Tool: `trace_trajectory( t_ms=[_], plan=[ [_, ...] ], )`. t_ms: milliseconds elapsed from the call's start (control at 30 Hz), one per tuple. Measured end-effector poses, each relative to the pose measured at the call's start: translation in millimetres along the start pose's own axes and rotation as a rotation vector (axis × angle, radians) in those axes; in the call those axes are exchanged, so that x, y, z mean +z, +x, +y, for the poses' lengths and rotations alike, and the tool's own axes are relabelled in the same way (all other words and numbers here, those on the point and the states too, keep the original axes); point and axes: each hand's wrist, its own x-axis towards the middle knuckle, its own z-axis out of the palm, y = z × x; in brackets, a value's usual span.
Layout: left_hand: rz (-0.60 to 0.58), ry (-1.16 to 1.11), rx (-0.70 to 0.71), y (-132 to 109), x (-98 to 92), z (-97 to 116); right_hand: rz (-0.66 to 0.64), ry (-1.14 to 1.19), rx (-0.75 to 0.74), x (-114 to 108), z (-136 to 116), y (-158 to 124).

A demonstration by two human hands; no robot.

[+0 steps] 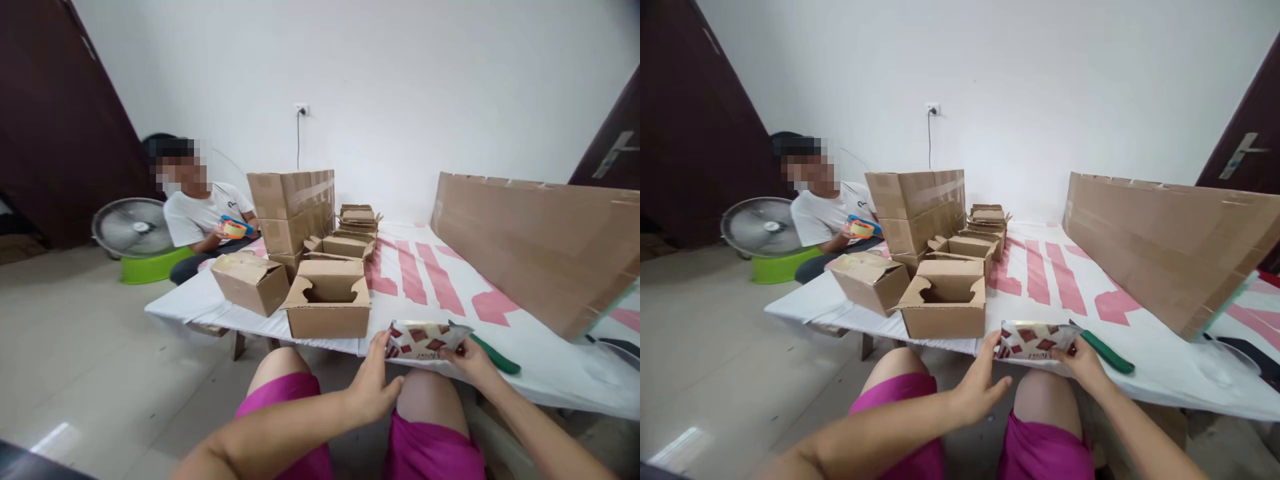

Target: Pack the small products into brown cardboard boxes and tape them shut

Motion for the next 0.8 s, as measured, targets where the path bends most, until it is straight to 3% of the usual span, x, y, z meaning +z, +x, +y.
trace_trajectory(
  t_ms=[100, 233, 333, 467, 667, 800],
  plan=[
    [0.055, 0.001, -0.043, -26.3, -31.8, -19.1, -0.016, 0.003, -0.028, 25.5, 9.0, -7.7],
    [0.375, 0.084, -0.192, -37.6, -73.4, -53.6, -0.064, 0.065, -0.033, 55.3, 8.9, -4.8],
    [0.497, 0.176, -0.203, -36.1, -94.9, -73.1, -0.107, 0.100, -0.054, 71.1, 1.4, -1.5],
    [0.509, 0.284, -0.221, -26.6, -105.3, -79.4, -0.084, 0.108, -0.054, 78.2, -3.1, 1.2],
    [0.484, 0.270, -0.301, -12.7, -102.7, -77.4, -0.054, 0.077, -0.038, 78.4, 5.6, -2.5],
    [0.461, 0.191, -0.288, -12.7, -108.0, -82.0, -0.099, 0.120, -0.044, 100.8, -9.7, -4.4]
  ],
)
